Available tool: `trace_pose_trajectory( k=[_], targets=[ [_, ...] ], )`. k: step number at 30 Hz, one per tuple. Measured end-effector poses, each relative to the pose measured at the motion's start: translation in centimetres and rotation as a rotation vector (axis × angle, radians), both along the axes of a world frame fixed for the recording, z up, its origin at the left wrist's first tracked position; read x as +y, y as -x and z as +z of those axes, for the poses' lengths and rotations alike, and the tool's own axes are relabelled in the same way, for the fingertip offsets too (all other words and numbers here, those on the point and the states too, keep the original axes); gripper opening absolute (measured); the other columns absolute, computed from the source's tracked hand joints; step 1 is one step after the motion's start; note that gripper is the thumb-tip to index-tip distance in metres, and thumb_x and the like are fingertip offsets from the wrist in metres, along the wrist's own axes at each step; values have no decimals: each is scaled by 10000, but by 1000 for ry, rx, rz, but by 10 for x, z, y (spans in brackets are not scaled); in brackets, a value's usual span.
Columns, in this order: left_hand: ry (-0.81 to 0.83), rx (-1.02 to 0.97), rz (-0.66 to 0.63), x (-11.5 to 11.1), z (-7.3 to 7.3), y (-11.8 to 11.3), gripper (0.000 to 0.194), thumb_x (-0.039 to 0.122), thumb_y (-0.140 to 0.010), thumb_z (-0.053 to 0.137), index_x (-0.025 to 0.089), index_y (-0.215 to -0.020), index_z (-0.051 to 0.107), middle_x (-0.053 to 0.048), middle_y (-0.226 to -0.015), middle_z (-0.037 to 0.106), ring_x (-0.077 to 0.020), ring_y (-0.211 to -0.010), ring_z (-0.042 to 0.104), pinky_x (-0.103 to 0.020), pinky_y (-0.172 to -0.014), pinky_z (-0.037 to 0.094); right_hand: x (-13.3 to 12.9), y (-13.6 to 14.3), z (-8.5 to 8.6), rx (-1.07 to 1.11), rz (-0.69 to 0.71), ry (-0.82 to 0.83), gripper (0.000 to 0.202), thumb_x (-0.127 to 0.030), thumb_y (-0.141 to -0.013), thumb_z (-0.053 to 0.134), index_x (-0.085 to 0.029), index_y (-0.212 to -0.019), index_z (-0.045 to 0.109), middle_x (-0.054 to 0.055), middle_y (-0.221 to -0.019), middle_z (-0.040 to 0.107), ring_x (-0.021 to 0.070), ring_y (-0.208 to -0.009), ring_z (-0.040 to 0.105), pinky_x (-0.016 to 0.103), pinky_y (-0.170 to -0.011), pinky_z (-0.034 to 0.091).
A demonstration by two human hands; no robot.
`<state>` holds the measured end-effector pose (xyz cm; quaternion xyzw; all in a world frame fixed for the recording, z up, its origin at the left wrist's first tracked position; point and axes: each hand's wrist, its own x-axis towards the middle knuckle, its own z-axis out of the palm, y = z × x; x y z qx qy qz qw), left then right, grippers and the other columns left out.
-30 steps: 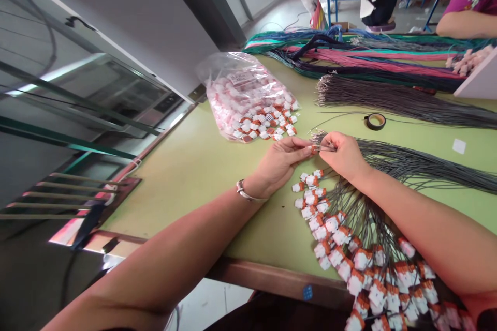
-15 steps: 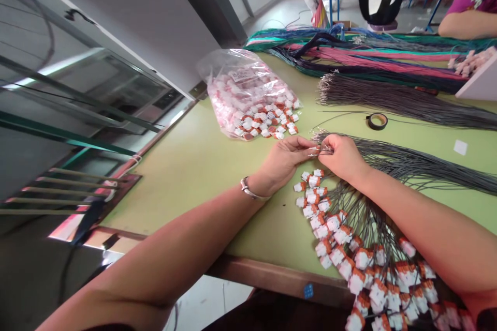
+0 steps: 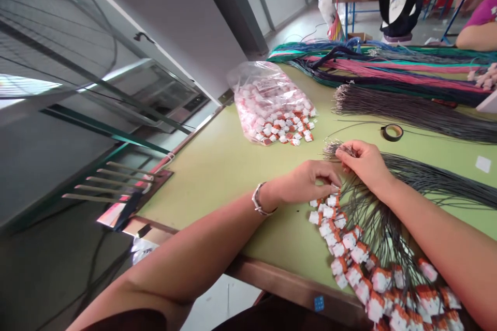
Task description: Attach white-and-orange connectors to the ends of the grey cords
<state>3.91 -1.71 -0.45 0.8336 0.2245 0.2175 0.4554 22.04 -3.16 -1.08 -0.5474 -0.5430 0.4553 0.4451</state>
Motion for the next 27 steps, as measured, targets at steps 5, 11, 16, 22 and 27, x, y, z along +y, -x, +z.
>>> trace_pose_trajectory(
  k=[5,11,16,22,27],
  targets=[
    [-307,154,548,29,11,30,174,171,-789,601,201,-885,744,-88,-908,692,-220,-867,618,-355,-834,473,1,-1,0,60,94,-29,322,-423,-639,767,-173,-812,660,-35,-617,543,89,-551,433,241,-531,346],
    [-417,400,559,54,-3,50,243,100,-788,495,186,-800,721,-89,-881,611,-212,-829,586,-338,-790,464,3,-13,9,-20,436,57,302,-336,-630,779,-159,-855,684,-52,-618,496,85,-582,438,237,-567,355],
    [-445,411,596,58,-14,51,272,124,-808,467,186,-851,728,-99,-876,602,-214,-825,577,-336,-777,466,5,-18,8,84,438,107,301,-332,-634,773,-149,-857,688,-26,-660,563,91,-597,496,246,-594,411],
    [-413,398,626,59,-9,52,253,172,-831,496,217,-856,744,-96,-899,622,-218,-823,580,-350,-781,457,4,-9,1,193,222,56,217,-339,-653,718,-166,-757,638,-27,-599,590,86,-525,490,256,-574,404],
    [-363,156,674,45,8,42,202,215,-826,557,204,-851,758,-87,-896,661,-221,-867,592,-364,-829,458,2,1,4,145,56,11,150,-314,-637,649,-181,-678,593,-55,-527,507,83,-495,419,251,-530,361]
  ],
)
